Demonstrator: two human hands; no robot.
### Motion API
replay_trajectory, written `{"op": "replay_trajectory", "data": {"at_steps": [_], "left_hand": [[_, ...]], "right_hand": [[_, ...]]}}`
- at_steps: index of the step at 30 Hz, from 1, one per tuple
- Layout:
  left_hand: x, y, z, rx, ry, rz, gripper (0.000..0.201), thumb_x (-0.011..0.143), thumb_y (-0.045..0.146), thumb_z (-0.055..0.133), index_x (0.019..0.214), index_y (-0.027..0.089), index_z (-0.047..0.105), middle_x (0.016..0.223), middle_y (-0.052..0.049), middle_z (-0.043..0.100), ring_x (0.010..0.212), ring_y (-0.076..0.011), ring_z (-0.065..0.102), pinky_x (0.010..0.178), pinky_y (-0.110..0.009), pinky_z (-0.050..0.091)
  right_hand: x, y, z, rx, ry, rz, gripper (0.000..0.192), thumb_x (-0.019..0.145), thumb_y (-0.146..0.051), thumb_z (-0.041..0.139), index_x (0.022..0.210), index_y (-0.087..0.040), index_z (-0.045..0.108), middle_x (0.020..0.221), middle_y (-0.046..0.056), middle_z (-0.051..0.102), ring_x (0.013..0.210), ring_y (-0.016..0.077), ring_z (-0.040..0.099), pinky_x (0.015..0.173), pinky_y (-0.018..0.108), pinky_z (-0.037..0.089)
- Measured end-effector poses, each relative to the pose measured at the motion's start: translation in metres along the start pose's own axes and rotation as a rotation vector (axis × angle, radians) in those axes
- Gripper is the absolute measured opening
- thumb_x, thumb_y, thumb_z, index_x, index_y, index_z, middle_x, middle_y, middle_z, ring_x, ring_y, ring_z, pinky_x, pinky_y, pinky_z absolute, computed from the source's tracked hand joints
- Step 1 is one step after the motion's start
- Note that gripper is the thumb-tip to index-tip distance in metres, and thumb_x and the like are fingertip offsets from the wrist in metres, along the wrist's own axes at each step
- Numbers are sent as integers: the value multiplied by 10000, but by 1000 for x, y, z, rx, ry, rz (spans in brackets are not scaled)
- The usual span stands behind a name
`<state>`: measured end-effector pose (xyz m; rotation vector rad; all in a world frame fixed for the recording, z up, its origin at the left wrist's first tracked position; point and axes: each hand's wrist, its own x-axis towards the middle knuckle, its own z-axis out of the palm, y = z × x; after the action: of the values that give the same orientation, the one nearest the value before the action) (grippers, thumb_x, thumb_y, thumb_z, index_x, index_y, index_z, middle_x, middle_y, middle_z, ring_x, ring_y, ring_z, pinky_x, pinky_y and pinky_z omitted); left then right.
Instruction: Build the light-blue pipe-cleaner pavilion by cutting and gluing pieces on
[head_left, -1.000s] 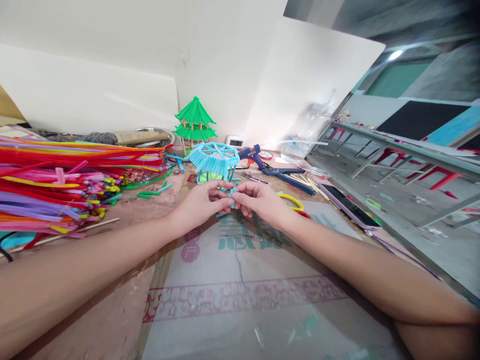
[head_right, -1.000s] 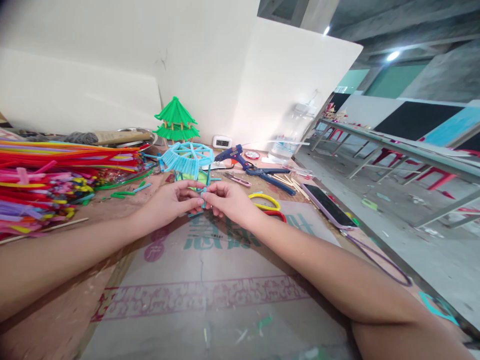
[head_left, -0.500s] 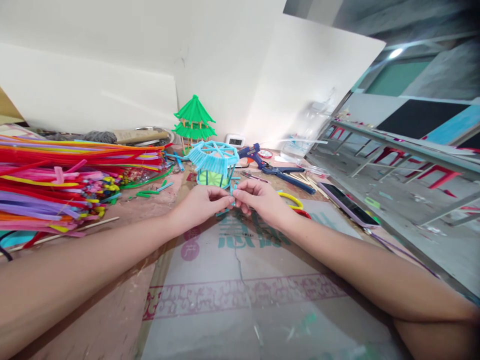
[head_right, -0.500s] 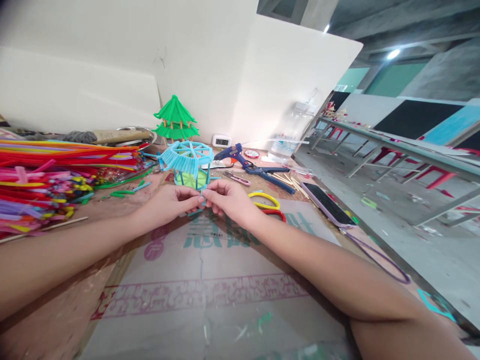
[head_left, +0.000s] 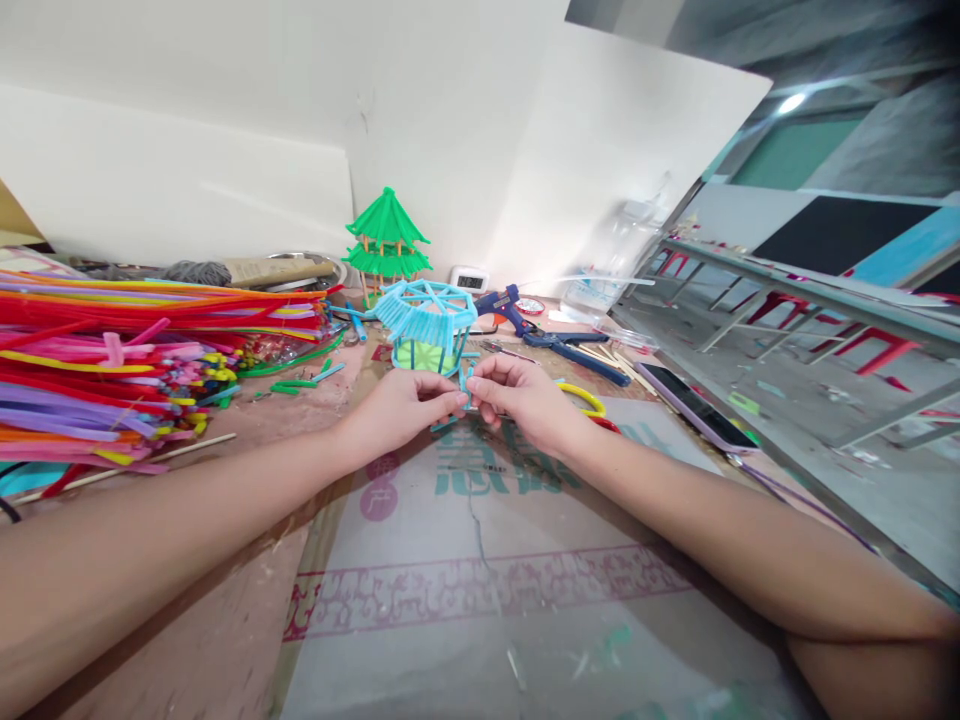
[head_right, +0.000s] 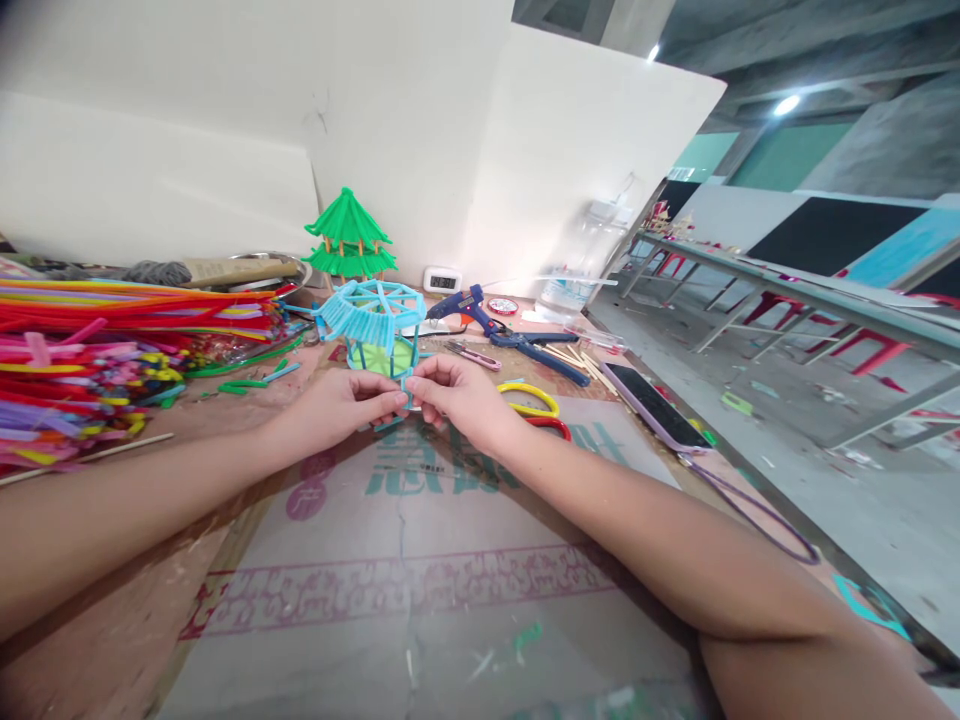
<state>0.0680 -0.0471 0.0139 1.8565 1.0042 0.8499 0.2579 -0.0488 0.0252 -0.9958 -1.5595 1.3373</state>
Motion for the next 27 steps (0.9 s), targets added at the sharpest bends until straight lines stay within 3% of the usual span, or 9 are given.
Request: {"op": "replay_trajectory", "data": {"at_steps": [5,10,27], "left_hand": [[1,0,0,-32,-1,-1,288,801,433,627,785,157,710,700,-15,672,636,-137,573,592,-239,416],[1,1,0,-87,-1,-35,264,782,413,652,772,154,700,690,-12,665,631,-129,574,586,-228,416],[1,2,-1,-67,-22,-28,258,787,405,640,742,156,692,676,-7,649,619,-125,556,576,-229,402]], "right_hand": [[-1,0,2,113,18,67,353,665,-394,825,785,-173,578,607,-42,626,476,73,559,436,188,452],[-1,1,3,115,4,47,338,682,-388,817,785,-170,580,627,-24,657,500,87,599,465,202,497],[-2,2,4,130,8,27,320,685,-381,818,768,-168,594,626,-23,655,493,87,596,460,207,504]]}}
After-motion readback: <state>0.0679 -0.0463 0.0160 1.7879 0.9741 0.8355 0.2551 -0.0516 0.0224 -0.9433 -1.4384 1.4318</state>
